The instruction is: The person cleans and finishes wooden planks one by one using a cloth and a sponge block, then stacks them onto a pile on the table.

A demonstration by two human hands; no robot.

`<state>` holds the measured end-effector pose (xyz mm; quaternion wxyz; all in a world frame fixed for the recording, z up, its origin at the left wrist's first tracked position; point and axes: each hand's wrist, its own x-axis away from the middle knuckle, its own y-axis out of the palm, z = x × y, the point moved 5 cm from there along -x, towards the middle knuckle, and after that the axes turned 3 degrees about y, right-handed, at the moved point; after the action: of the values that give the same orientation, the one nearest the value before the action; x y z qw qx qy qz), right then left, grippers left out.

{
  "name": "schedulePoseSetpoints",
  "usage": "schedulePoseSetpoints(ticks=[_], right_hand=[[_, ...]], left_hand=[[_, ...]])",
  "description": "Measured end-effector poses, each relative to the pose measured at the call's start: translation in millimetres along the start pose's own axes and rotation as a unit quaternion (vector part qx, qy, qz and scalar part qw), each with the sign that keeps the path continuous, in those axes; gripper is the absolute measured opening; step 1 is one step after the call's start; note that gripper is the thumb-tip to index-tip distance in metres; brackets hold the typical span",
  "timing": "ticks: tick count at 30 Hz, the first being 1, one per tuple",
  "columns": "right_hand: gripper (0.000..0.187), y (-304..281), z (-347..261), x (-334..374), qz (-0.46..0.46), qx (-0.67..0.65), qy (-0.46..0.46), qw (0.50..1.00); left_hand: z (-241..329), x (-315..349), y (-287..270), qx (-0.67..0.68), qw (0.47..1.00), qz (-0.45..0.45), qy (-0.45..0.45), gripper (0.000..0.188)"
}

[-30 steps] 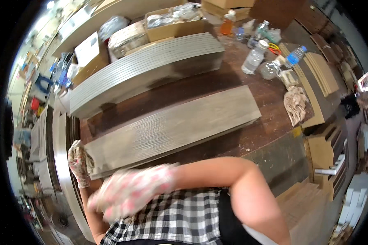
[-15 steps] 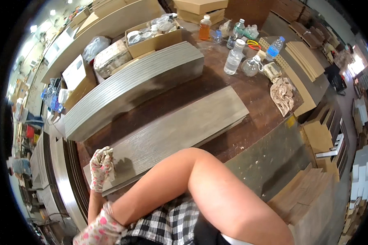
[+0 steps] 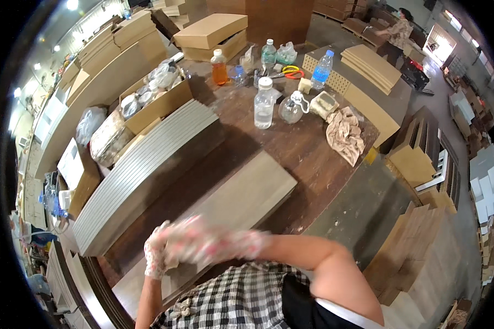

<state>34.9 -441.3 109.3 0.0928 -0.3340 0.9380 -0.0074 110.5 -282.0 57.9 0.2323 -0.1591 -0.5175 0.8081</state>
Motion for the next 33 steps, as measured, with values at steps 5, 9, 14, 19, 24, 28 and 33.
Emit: schedulePoseSetpoints(ticks=[5, 9, 14, 19, 24, 28, 33], right_hand=[[0.02, -203.3, 4.4, 184.7, 0.667, 0.159, -0.018, 0.727], [0.044, -311.4, 19.4, 275.4, 0.652, 0.583, 0.215, 0.434], [0.058, -402.8, 79.0, 343.0, 0.554, 0.606, 0.429, 0.376], [0.053, -347.1, 25.1, 292.2, 0.693, 0.433, 0.243, 0.523], [0.041, -185.5, -4.4, 129.5, 0.42, 0.352, 0.139, 0.825], [0.042, -122.0, 9.1, 65.4, 0.261, 0.463, 0.105, 0.841], [0.04, -68.4, 29.2, 3.0, 0.175, 0.468, 0.122, 0.858]], left_hand=[[9.5, 3.7, -9.2, -0.016, 1.0, 0.004, -0.004, 0.022], [16.7, 4.1, -2.4, -0.034, 0.999, 0.029, -0.024, 0.022], [27.5, 7.1, -1.0, -0.043, 0.998, 0.046, 0.001, 0.022], [23.3, 12.5, -1.1, -0.034, 0.996, 0.072, -0.03, 0.025], [20.3, 38.6, -10.2, 0.031, 0.993, 0.113, 0.028, 0.031], [37.3, 59.7, -21.6, 0.083, 0.989, 0.102, 0.069, 0.018], [-2.1, 117.5, -28.9, 0.036, 0.993, 0.114, -0.001, 0.017]])
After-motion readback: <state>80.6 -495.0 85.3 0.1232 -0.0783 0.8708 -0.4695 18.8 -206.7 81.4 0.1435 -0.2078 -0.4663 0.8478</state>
